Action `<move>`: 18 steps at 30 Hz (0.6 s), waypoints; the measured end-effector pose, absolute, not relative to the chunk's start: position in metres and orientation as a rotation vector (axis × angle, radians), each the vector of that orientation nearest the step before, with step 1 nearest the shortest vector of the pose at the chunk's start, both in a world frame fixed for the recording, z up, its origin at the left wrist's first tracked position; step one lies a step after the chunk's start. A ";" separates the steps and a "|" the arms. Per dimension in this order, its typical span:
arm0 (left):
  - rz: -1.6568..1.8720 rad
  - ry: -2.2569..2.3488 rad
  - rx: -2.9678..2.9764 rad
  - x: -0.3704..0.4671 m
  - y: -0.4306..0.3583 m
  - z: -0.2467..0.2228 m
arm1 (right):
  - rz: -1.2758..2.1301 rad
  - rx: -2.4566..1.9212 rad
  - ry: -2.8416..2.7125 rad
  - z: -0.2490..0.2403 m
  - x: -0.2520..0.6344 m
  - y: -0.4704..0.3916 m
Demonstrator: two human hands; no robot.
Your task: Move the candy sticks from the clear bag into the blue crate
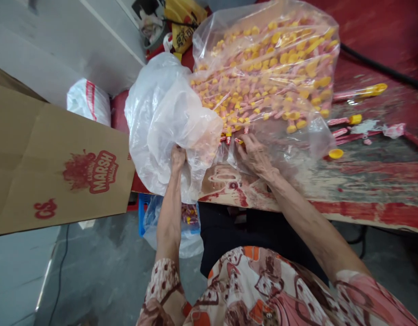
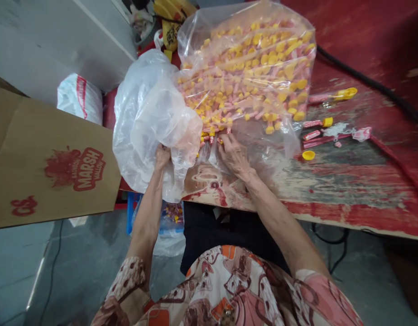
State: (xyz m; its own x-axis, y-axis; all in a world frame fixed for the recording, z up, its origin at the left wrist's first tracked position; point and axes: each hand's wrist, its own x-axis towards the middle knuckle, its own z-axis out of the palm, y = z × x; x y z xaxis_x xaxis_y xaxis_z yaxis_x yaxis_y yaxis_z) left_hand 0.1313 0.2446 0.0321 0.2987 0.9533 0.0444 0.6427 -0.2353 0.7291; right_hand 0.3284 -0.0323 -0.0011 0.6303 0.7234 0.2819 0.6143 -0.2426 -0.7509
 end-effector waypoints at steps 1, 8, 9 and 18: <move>0.655 1.452 1.941 0.130 0.246 0.032 | 0.137 -1.927 -1.047 -0.001 0.328 -0.033; 0.596 1.469 1.828 0.114 0.226 0.031 | 0.179 -1.960 -1.174 0.000 0.325 -0.036; 0.601 1.476 1.855 0.112 0.221 0.032 | 0.183 -1.951 -1.178 0.000 0.325 -0.036; 0.684 1.310 2.057 0.118 0.202 0.035 | 0.186 -1.876 -1.120 -0.005 0.327 -0.040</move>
State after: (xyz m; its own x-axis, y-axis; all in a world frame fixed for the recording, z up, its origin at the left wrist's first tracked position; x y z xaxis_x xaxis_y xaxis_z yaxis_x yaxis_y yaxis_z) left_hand 0.1180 0.2024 0.0351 0.3798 0.9193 0.1036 0.6102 -0.3331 0.7188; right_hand 0.3271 -0.0398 -0.0053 0.5758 0.7604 0.3004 0.6228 -0.1698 -0.7637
